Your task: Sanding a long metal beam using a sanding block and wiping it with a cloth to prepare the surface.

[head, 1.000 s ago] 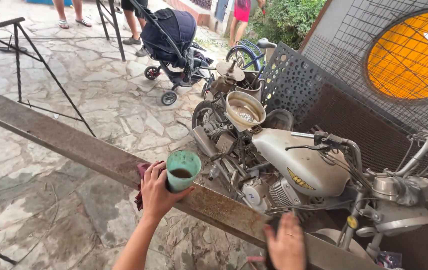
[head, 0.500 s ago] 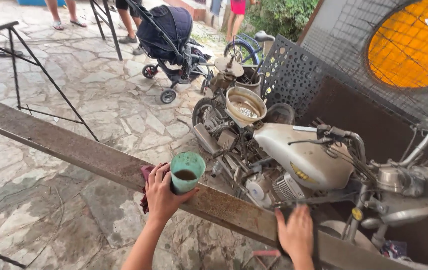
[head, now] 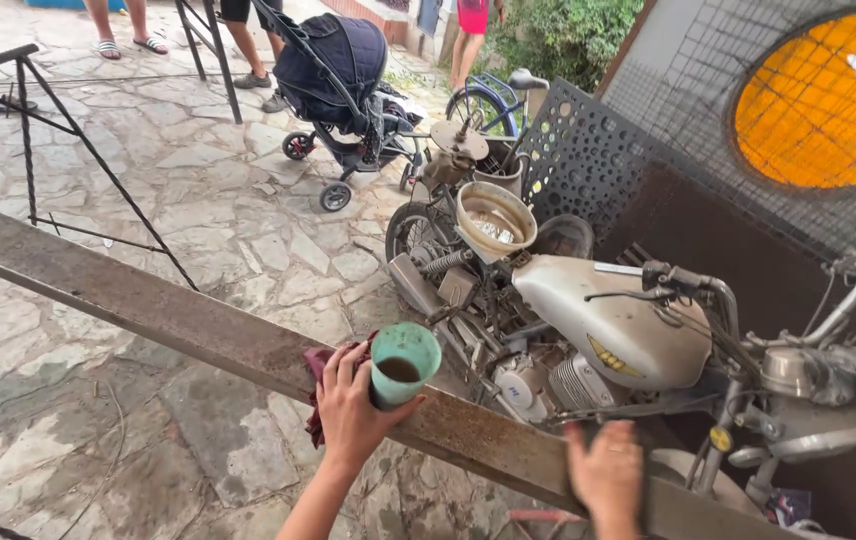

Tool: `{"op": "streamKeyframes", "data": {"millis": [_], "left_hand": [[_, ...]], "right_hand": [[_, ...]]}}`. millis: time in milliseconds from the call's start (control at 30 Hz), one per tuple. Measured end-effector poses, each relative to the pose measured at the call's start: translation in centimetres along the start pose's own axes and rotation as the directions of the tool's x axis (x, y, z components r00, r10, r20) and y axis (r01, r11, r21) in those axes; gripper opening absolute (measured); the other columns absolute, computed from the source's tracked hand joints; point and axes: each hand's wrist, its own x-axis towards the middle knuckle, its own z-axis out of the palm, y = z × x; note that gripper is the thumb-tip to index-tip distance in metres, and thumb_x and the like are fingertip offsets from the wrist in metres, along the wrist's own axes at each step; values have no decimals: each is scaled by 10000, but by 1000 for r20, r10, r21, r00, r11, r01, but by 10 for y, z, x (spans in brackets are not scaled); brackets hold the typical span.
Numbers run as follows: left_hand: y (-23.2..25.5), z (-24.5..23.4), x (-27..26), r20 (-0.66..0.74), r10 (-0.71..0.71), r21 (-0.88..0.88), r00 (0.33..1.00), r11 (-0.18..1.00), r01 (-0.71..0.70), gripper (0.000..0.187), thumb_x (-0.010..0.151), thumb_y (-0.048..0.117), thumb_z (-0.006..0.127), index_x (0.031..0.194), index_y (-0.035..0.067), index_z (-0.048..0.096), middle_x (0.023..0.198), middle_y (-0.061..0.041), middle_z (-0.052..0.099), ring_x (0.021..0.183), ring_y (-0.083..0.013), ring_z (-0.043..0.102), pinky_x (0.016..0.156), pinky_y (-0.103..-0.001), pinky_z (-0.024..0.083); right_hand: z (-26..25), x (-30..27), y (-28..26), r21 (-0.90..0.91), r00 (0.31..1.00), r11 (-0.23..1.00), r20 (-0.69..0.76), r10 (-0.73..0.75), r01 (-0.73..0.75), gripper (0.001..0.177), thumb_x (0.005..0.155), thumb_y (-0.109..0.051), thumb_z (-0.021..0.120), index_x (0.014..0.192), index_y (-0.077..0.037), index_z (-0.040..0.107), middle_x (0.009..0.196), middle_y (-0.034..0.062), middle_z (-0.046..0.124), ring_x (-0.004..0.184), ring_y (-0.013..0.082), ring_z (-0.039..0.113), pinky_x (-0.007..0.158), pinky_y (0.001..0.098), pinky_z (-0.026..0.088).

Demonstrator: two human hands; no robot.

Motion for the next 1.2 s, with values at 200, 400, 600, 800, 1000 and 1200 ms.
{"op": "streamKeyframes", "data": {"millis": [200,400,600,800,1000,1200], "left_hand": [[-5,4,-2,57,-23,-35,998,999,25,809,585,687,923,1113,123,686,1388,-92,619,1350,-326,485,1101,-563,401],[-1,-2,1,29,-6,-42,1000,999,7,773,613,698,895,1095,133,682,1373,-60,616,1361,-330,486,1060,-539,415],[-7,3,-1,67,-17,-35,998,999,19,812,596,744,896,1085,132,684,1394,-79,613,1366,-321,475,1059,-539,425],[-6,5,-4,82,-18,-18,996,1000,20,822,595,724,900,1124,136,677,1401,-90,606,1364,-329,479,1071,-542,431],[-4,2,-3,52,-29,22,998,999,28,823,588,770,854,1111,154,701,1413,-52,610,1378,-311,481,1050,-535,453],[-4,1,-5,59,-21,42,998,999,19,789,579,726,877,1084,143,709,1410,-41,612,1378,-316,483,1041,-533,455]], "right_hand": [[31,-28,-7,129,987,991,156,25,-46,889,872,-690,318,1314,33,586,1394,199,597,1257,295,599,1059,378,460],[64,-24,-8,-58,982,996,173,80,-71,925,881,-697,302,1222,100,627,1242,291,653,1133,339,676,1013,381,530],[1,-5,-33,161,547,931,836,49,-329,1035,792,-858,46,1563,-168,45,1665,27,5,1518,186,92,1235,382,52],[-12,25,-48,152,714,940,690,121,-306,975,915,-749,203,1399,66,434,1462,279,448,1362,375,457,1143,460,345],[1,-40,-21,208,993,976,107,41,-62,878,850,-668,428,1325,59,561,1421,252,553,1352,348,533,1115,453,425],[2,10,-5,-15,656,961,728,200,-276,1037,916,-776,98,1425,79,390,1495,271,416,1435,355,382,1189,432,302]]}}
